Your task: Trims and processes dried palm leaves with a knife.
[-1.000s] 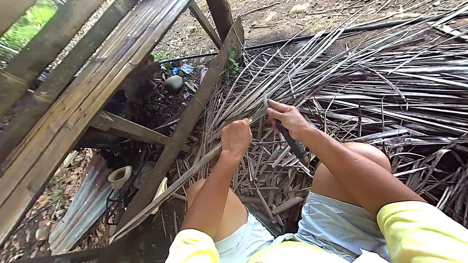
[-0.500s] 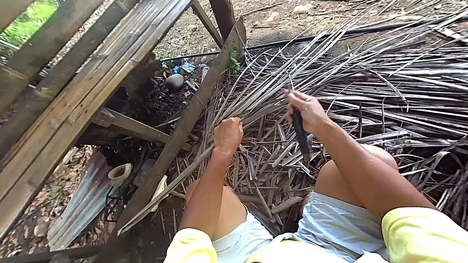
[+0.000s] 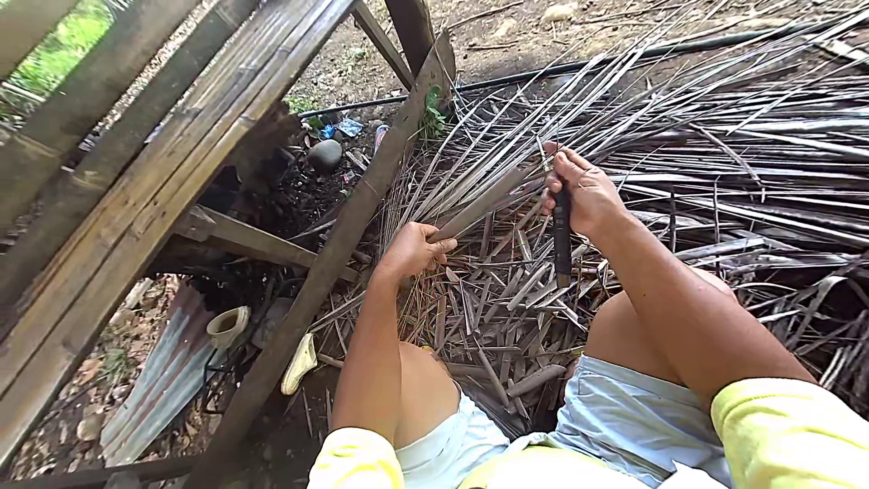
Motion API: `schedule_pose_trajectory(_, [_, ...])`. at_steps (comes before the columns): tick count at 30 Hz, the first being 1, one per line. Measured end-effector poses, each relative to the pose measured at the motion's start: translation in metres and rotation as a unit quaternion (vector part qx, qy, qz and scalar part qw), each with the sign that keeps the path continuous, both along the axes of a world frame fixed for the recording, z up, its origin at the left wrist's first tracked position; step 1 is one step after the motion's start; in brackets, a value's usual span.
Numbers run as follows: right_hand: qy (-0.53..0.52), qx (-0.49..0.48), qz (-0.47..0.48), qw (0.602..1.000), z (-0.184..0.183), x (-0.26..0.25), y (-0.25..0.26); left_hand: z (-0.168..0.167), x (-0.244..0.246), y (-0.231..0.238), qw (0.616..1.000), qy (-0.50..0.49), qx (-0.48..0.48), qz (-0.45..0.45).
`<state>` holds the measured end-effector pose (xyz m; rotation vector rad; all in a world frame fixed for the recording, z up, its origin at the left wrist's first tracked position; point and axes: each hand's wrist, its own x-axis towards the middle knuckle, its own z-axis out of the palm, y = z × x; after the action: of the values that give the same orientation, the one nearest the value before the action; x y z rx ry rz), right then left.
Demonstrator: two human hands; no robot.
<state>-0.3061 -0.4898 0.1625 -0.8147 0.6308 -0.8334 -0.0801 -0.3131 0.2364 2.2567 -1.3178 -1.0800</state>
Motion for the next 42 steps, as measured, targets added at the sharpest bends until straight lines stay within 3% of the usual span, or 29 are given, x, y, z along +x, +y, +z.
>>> schedule_pose_trajectory(3, [0.002, 0.007, -0.009, 1.000, 0.002, 0.003, 0.005, -0.003, -0.003, -0.002, 0.998, -0.014, -0.038, 0.038])
schedule_pose_trajectory(6, [0.020, -0.054, 0.019, 0.998, 0.003, 0.006, 0.021, -0.003, -0.009, -0.010, 0.993, -0.059, -0.064, 0.077])
schedule_pose_trajectory(9, [0.061, -0.129, 0.132, 0.981, 0.007, 0.012, 0.051, -0.007, -0.013, -0.018, 0.989, -0.091, -0.079, 0.089])
schedule_pose_trajectory(12, [0.069, -0.136, 0.264, 0.952, 0.004, 0.025, 0.078, -0.015, -0.017, -0.025, 0.985, -0.098, -0.111, 0.084])
schedule_pose_trajectory(15, [0.064, -0.129, 0.319, 0.937, -0.006, 0.033, 0.085, -0.021, -0.019, -0.027, 0.984, -0.088, -0.140, 0.065])
schedule_pose_trajectory(21, [0.049, -0.127, 0.325, 0.936, -0.012, 0.032, 0.084, -0.021, -0.018, -0.024, 0.984, -0.001, -0.151, 0.096])
schedule_pose_trajectory(27, [0.032, -0.143, 0.309, 0.940, -0.016, 0.034, 0.084, -0.021, -0.027, -0.023, 0.986, -0.006, -0.144, 0.080])
schedule_pose_trajectory(38, [0.064, -0.136, 0.267, 0.952, -0.010, 0.045, 0.077, -0.018, -0.054, -0.014, 0.963, -0.225, -0.147, 0.024])
schedule_pose_trajectory(42, [0.160, -0.262, 0.204, 0.930, -0.010, 0.048, 0.075, -0.016, -0.064, -0.013, 0.953, -0.269, -0.140, 0.018])
